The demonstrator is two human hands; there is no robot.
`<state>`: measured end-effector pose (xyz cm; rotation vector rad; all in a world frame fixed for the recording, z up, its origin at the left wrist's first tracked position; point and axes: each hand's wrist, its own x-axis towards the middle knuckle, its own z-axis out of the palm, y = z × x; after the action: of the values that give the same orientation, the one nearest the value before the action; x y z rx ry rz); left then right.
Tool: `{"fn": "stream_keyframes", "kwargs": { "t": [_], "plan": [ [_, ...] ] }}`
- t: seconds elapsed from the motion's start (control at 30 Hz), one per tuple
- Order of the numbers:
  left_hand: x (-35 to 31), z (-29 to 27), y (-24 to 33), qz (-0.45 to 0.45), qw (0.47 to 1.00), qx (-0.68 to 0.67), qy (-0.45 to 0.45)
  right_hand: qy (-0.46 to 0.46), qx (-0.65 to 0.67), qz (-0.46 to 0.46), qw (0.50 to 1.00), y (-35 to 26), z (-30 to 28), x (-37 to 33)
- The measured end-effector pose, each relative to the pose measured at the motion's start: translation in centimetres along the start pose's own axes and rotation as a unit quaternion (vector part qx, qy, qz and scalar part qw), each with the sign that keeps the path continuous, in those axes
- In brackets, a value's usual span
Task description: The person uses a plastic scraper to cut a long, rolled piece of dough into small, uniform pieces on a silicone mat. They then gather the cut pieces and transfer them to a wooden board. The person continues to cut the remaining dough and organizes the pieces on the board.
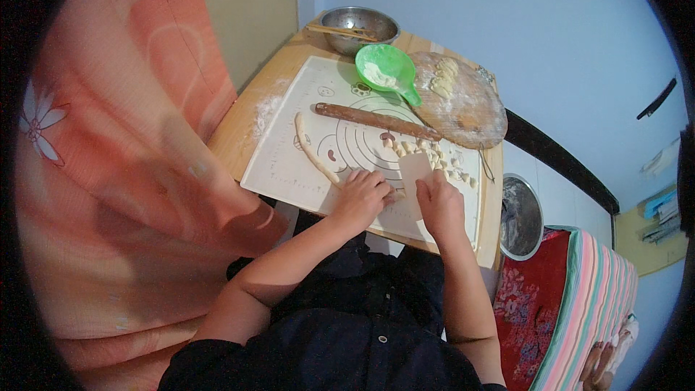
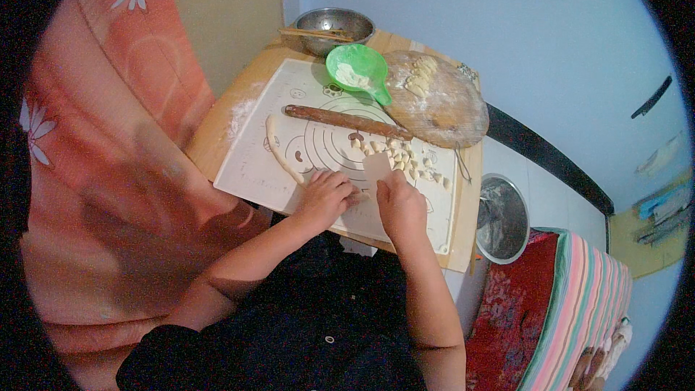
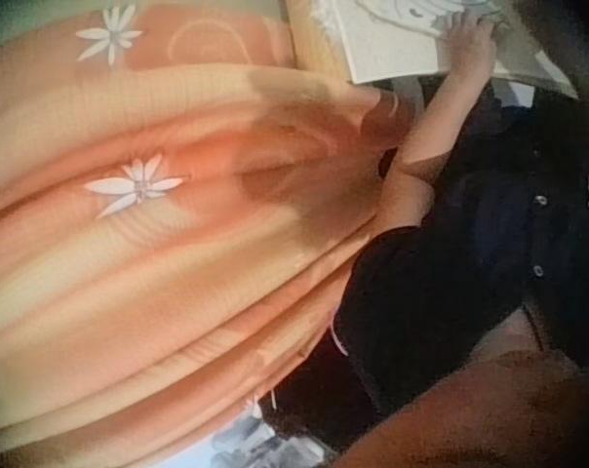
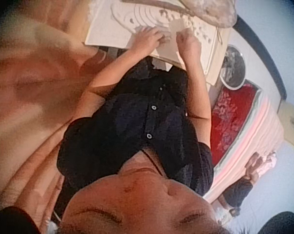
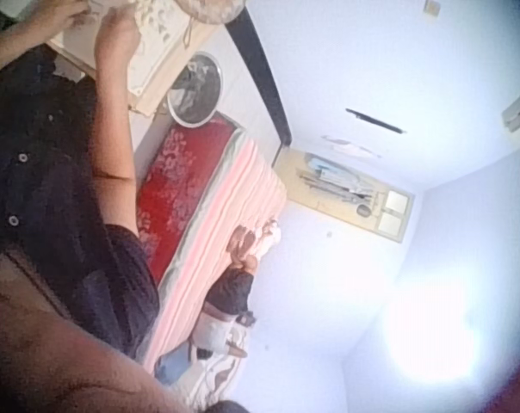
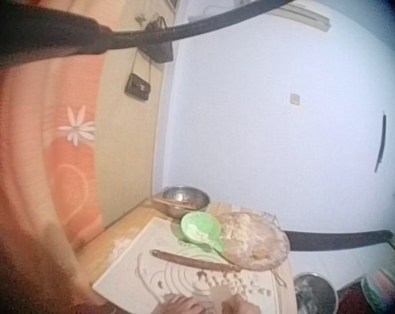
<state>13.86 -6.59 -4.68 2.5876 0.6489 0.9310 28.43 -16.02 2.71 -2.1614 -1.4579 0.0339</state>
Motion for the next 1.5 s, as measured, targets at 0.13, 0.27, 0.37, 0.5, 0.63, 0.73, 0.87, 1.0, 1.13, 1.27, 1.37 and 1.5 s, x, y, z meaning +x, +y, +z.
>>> {"fn": "stream_keyframes", "kwargs": {
  "t": [0.13, 0.27, 0.37, 0.5, 0.63, 0.73, 0.87, 1.0, 1.13, 1.27, 1.37, 1.5],
  "plan": [
    [-0.1, 0.3, -0.1, -0.008, 1.0, 0.007, -0.005, -0.02, -0.006, 0.001, 1.0, -0.2, 0.4, -0.1],
    [0.1, 0.0, 0.1, 0.01, 1.0, -0.001, 0.004, -0.041, -0.016, -0.003, 0.999, 0.6, 1.9, 0.1],
    [0.0, -0.2, 0.2, 0.002, 1.0, 0.018, -0.009, -0.043, -0.045, 0.015, 0.998, 0.0, 2.9, 0.7],
    [-0.7, -0.7, 0.3, -0.006, 0.999, 0.049, 0.014, -0.005, -0.042, 0.016, 0.999, 0.2, 4.5, 2.0],
    [-1.5, -1.5, 0.6, -0.015, 0.999, 0.034, 0.022, -0.001, -0.021, 0.006, 1.0, 0.6, 3.1, 1.8],
    [-1.9, -1.3, 0.4, -0.01, 1.0, 0.024, -0.005, 0.003, -0.001, -0.013, 1.0, -0.5, 1.5, 0.3],
    [-2.1, -1.3, 0.6, -0.005, 1.0, 0.021, 0.013, -0.012, 0.005, -0.016, 1.0, -1.3, 1.5, -0.7],
    [-2.0, -1.4, 0.8, 0.0, 1.0, 0.029, 0.001, -0.017, -0.01, -0.017, 1.0, -1.2, 2.3, -1.1],
    [-2.2, -1.2, 0.4, 0.017, 0.999, 0.038, 0.014, -0.036, -0.078, -0.009, 0.996, -2.0, 3.4, -0.7],
    [-2.2, -1.2, 0.3, -0.009, 1.0, 0.007, 0.017, -0.026, -0.072, -0.007, 0.997, -2.0, 3.9, 0.9],
    [-1.5, -1.7, -0.1, -0.023, 1.0, -0.009, 0.018, -0.014, -0.051, -0.002, 0.999, -0.8, 3.4, 1.6],
    [-0.5, -1.1, -1.3, -0.025, 0.999, -0.001, 0.036, 0.011, -0.006, -0.021, 1.0, -0.9, 2.2, 1.5]
  ]
}}
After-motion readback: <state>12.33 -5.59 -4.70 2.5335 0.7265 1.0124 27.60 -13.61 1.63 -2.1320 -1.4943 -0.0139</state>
